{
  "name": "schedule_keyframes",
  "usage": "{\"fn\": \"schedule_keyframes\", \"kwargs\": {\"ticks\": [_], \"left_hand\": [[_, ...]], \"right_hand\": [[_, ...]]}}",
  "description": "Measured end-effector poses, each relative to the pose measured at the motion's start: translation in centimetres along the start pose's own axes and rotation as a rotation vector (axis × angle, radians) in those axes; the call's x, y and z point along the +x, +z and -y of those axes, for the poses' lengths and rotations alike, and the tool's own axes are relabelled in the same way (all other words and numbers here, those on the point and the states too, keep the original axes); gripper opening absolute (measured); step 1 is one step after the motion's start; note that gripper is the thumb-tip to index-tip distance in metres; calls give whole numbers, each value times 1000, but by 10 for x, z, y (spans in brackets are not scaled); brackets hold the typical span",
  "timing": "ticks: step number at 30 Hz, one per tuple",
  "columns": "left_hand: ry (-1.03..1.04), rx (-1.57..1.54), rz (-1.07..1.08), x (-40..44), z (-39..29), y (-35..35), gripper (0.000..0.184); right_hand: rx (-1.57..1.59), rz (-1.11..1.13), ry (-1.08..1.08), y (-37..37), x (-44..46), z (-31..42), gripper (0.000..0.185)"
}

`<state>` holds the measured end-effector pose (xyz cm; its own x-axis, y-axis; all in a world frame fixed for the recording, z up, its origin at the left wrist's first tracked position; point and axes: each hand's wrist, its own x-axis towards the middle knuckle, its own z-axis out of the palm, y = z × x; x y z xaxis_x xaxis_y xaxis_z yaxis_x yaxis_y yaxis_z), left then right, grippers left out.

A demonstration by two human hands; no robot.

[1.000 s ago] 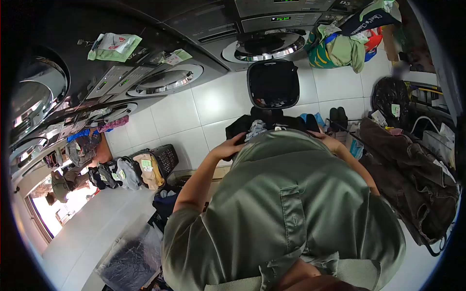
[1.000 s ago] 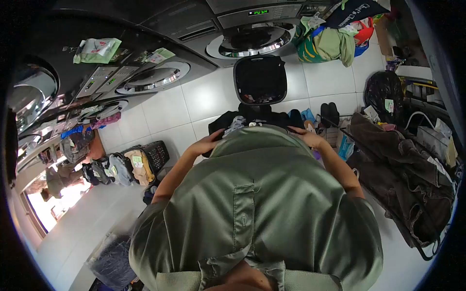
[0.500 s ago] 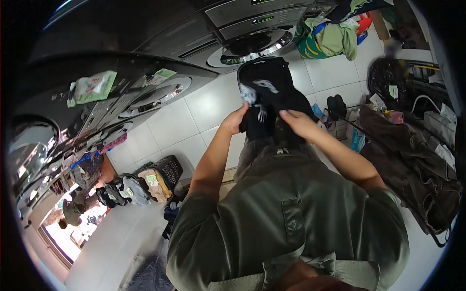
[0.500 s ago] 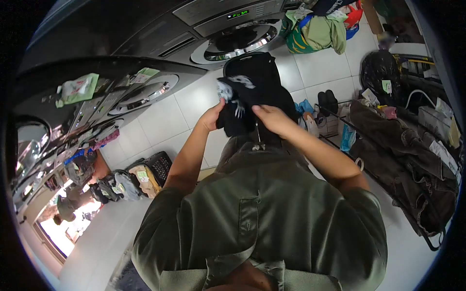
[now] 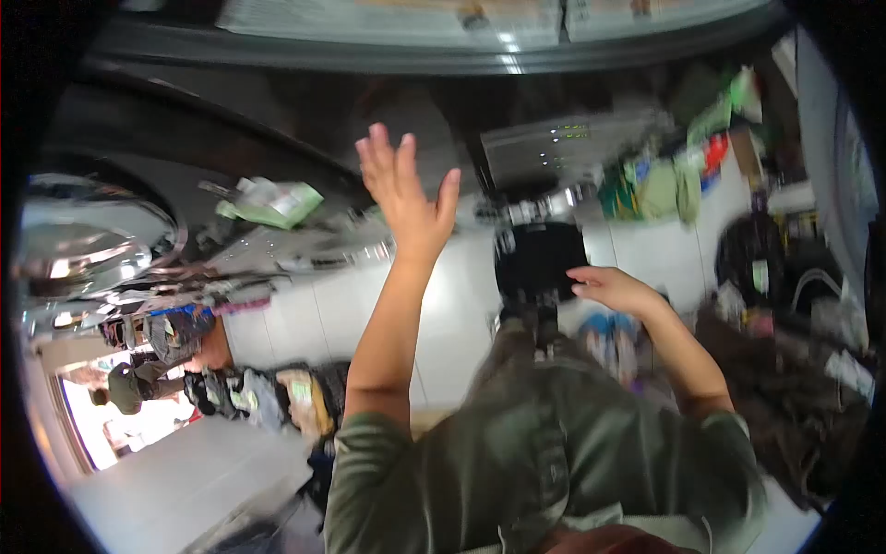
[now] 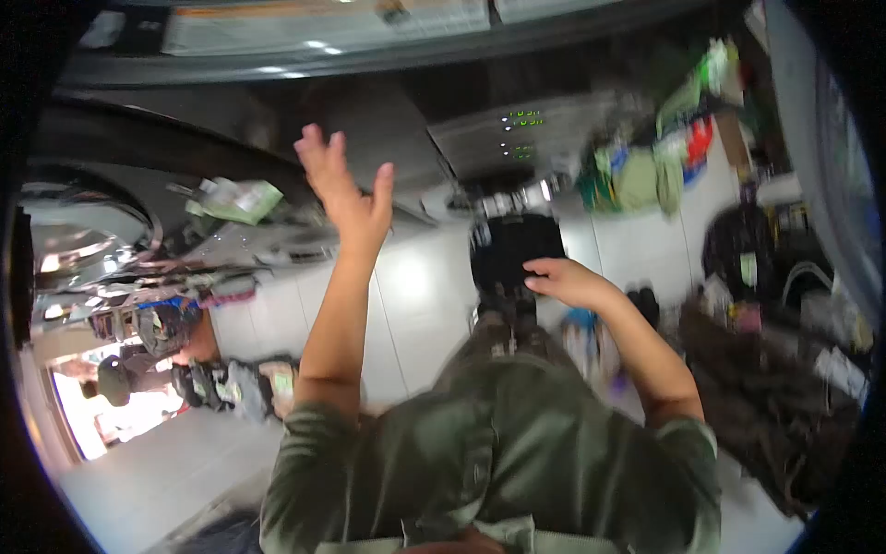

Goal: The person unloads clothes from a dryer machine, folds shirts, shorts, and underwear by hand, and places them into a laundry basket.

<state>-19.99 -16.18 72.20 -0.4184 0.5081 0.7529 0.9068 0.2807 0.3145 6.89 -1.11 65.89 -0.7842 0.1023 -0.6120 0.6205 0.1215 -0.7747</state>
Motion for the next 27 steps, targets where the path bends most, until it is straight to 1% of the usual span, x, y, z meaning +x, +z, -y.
{"fn": "schedule_keyframes", "kwargs": {"ticks": [1, 2, 3, 4, 5, 6, 7, 8, 9, 10, 11, 13, 14, 15, 17, 18, 20, 21, 22, 24, 27], "left_hand": [[103, 79, -167, 42, 8, -15, 66], [122, 146, -284, 84, 8, -29, 66], [126, 206, -381, 115, 10, -40, 66], [65, 359, -365, 136, 15, -40, 64], [0, 508, -350, 153, 18, -39, 62], [38, 493, -382, 154, 13, -37, 58], [108, 525, -396, 153, 16, -35, 57], [95, 489, -406, 152, 18, -35, 57], [81, 455, -413, 152, 20, -35, 57], [105, 477, -418, 152, 23, -35, 56], [107, 460, -418, 151, 24, -35, 53], [76, 398, -440, 149, 26, -35, 47], [84, 395, -447, 149, 28, -34, 45], [86, 392, -446, 148, 29, -34, 44], [142, 435, -462, 149, 32, -34, 42], [159, 432, -471, 149, 33, -34, 41], [184, 425, -475, 149, 33, -33, 40], [185, 429, -468, 151, 35, -33, 40], [190, 435, -468, 151, 35, -33, 39], [179, 439, -476, 150, 33, -32, 37], [164, 441, -480, 150, 30, -32, 36]], "right_hand": [[-33, -54, -187, -29, -9, 46, 44], [82, -112, -475, -54, -12, 91, 40], [-8, -230, -640, -73, -28, 150, 35], [87, -343, -741, -86, -34, 197, 31], [107, -445, -951, -98, -25, 236, 28], [45, -579, -1020, -106, -19, 281, 30], [25, -576, -1163, -116, -2, 320, 27], [-127, -634, -1148, -130, 23, 357, 30], [-308, -759, -1170, -142, 56, 391, 29], [-413, -771, -1100, -152, 91, 422, 30], [-510, -804, -939, -146, 104, 448, 33], [-958, -820, -783, -178, 200, 492, 34], [-998, -861, -873, -199, 249, 498, 38], [-1002, -856, -900, -203, 250, 507, 38], [-1366, -672, -532, -196, 246, 514, 69], [-1370, -671, -555, -189, 247, 514, 69], [-1442, -948, -308, -177, 251, 501, 67], [-1437, -943, -311, -189, 272, 500, 67], [-1308, -906, -369, -207, 304, 500, 63], [-782, -811, -556, -235, 309, 526, 51], [-52, -860, -967, -270, 226, 565, 35]]}}
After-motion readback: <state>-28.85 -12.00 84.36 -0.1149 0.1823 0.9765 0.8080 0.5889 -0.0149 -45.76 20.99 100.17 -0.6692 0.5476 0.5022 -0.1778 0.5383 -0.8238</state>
